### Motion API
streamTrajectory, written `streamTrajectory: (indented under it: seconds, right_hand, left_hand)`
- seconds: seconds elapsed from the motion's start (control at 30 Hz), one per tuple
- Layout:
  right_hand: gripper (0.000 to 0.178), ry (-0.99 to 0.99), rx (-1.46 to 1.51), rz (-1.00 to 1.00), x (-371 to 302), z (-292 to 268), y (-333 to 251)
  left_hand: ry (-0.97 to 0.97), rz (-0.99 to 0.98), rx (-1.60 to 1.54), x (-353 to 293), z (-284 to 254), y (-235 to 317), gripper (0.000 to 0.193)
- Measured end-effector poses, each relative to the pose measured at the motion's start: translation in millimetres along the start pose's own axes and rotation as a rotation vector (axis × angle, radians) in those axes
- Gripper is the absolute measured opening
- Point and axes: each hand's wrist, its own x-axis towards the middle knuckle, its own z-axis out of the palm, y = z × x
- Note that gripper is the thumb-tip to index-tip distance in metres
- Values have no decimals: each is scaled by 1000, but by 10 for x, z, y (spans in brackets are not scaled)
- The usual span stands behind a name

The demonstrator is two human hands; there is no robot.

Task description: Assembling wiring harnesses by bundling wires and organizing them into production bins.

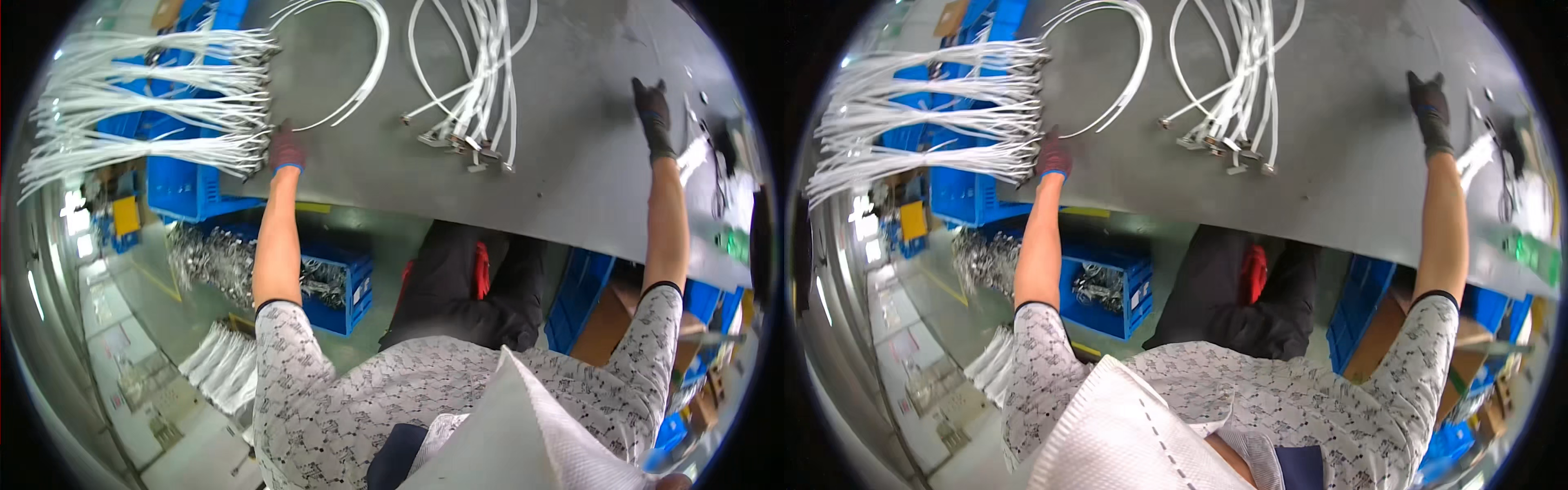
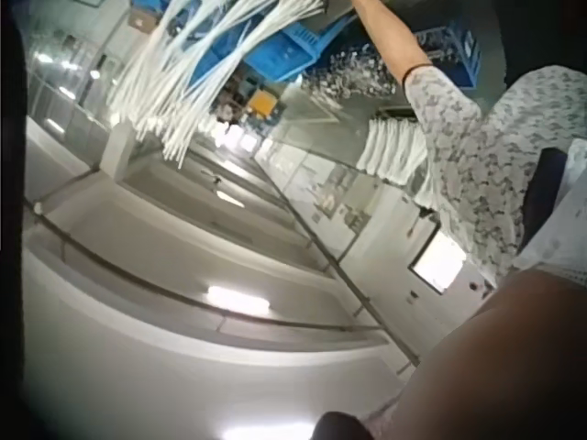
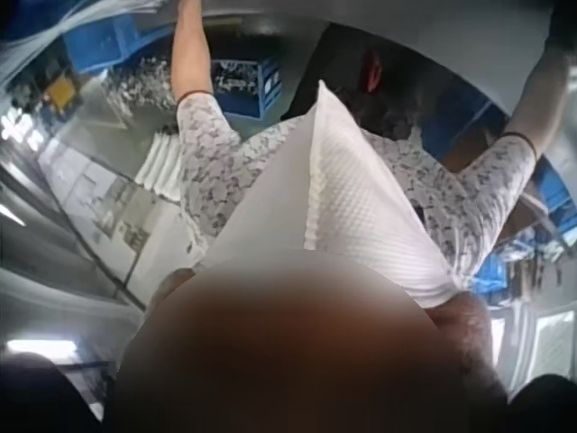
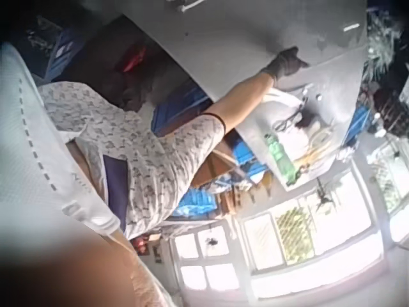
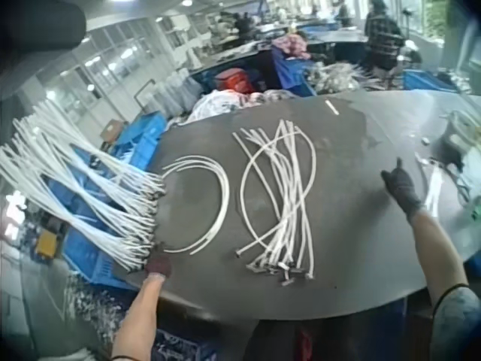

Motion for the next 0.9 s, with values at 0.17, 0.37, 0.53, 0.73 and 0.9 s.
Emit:
streamTrajectory:
  seconds: [0.17,0.37,0.53,0.73,0.9]
  right_hand:
    - [60,-36,121,-70,52,68,-258]
    - [26,-121,681,51,-905,-173,-800]
    - [41,-160,533,-52,-2000,-418,-757]
    - [60,15,93,64,-2361,-852,-1130]
    - [46,-94,115,40,-2218,-639,-972]
  left_hand:
    - [-199,-31,102,-48,-285,-51,20]
    - [-242,388,189,-465,-339,145,19]
    - [-221,-25,-644,-970,-459,683,25]
    - [-610,-427,-1390,-1577,-947,1179,27]
    - [-716,-358,-1577,-1799,-1445,1361,29]
